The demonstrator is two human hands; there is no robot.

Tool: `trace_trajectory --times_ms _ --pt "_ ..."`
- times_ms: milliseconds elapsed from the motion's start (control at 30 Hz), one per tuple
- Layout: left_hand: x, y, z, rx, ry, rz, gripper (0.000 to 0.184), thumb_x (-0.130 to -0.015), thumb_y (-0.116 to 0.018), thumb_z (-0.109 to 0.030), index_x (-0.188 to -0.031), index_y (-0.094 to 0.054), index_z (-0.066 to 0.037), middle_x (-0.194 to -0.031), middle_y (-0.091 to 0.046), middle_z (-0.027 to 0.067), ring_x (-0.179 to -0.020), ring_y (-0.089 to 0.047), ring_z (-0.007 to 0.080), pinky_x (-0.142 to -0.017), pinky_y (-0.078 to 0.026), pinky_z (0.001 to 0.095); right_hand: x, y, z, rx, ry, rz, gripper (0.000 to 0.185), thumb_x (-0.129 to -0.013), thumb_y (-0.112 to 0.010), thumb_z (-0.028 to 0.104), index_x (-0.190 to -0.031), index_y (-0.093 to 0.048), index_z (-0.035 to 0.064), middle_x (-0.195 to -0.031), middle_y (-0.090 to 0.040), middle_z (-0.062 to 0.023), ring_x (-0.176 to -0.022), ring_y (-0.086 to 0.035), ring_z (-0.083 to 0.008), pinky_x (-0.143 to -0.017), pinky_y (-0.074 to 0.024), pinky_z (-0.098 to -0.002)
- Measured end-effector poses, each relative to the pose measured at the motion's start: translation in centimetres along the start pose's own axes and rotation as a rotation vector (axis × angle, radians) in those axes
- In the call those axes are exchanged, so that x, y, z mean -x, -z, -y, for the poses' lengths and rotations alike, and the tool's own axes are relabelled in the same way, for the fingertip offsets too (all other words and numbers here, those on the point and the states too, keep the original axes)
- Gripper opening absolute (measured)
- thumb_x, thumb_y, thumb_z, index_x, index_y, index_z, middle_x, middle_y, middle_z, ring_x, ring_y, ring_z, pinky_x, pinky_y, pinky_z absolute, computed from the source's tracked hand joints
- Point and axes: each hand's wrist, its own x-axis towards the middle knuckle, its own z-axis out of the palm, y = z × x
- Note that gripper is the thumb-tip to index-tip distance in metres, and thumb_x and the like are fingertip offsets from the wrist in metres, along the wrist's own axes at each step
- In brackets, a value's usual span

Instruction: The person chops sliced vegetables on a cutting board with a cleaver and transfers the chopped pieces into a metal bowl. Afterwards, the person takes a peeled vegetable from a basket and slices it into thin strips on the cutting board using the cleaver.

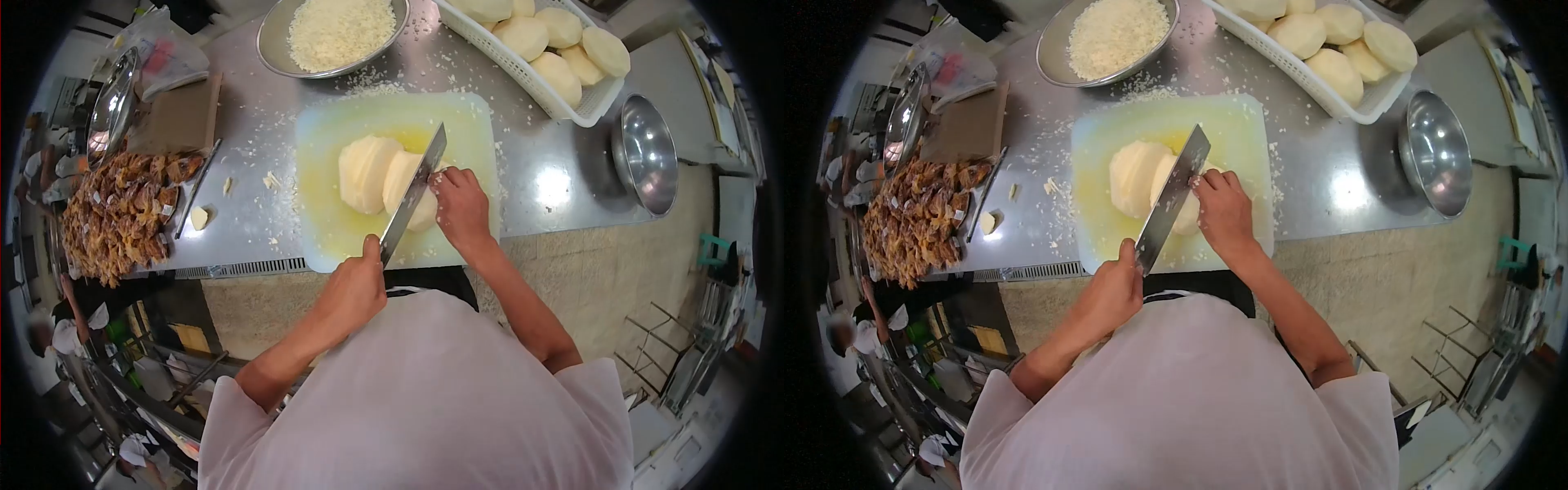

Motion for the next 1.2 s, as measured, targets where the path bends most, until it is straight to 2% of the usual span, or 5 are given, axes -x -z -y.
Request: trace_trajectory --times_ms 233,467,767,1100,1200 --pt "-8.2 -4.3 2.0 -0.052 -0.105 -0.069 0.028 -0.077 -0.052 0.005 -0.102 -0.040 0.009 -0.066 -0.057 0.0299 -0.067 -0.059 0.0486 -0.062 -0.047 0.0534 0.6 0.3 -0.1 -0.018 0.009 0.011 0.019 -0.075 -0.061 -0.002 -0.092 -0.063 0.0068 -0.087 -0.058 -0.0079 -0.083 -0.055 -0.0293 -0.068 -0.0495 -0.0389" --pt "-0.3 0.8 -1.1 0.000 -0.009 0.009 0.029 -0.086 -0.049 0.001 -0.110 -0.036 0.010 -0.063 -0.056 0.0276 -0.064 -0.057 0.0492 -0.058 -0.043 0.0536 0.4 0.2 -0.2 -0.015 -0.024 0.026 0.023 -0.073 -0.060 -0.003 -0.094 -0.063 0.0063 -0.088 -0.058 -0.0090 -0.084 -0.056 -0.0298 -0.068 -0.0500 -0.0397" --pt "-9.2 -5.6 1.9 -0.058 -0.161 -0.162 0.023 -0.078 -0.051 0.004 -0.097 -0.039 0.007 -0.066 -0.057 0.0294 -0.065 -0.059 0.0479 -0.060 -0.046 0.0533 0.7 0.6 -0.2 -0.066 -0.011 -0.042 0.010 -0.078 -0.059 0.000 -0.086 -0.060 0.0050 -0.083 -0.056 -0.0092 -0.076 -0.054 -0.0304 -0.065 -0.0473 -0.0408" --pt "-0.2 -0.3 -0.9 -0.004 -0.054 0.008 0.023 -0.085 -0.050 0.001 -0.102 -0.036 0.009 -0.064 -0.056 0.0295 -0.063 -0.057 0.0506 -0.058 -0.043 0.0548 1.0 0.6 -0.2 -0.032 -0.031 -0.012 0.012 -0.077 -0.059 -0.001 -0.087 -0.061 0.0046 -0.084 -0.056 -0.0099 -0.078 -0.055 -0.0312 -0.066 -0.0478 -0.0406" --pt "-3.0 -3.8 0.7 -0.093 -0.087 -0.032 0.035 -0.076 -0.052 0.006 -0.108 -0.039 0.012 -0.065 -0.057 0.0287 -0.066 -0.059 0.0480 -0.060 -0.046 0.0534 1.3 0.2 -0.5 -0.055 -0.042 -0.009 0.013 -0.077 -0.058 -0.002 -0.088 -0.061 0.0046 -0.085 -0.056 -0.0101 -0.078 -0.055 -0.0314 -0.067 -0.0478 -0.0409"
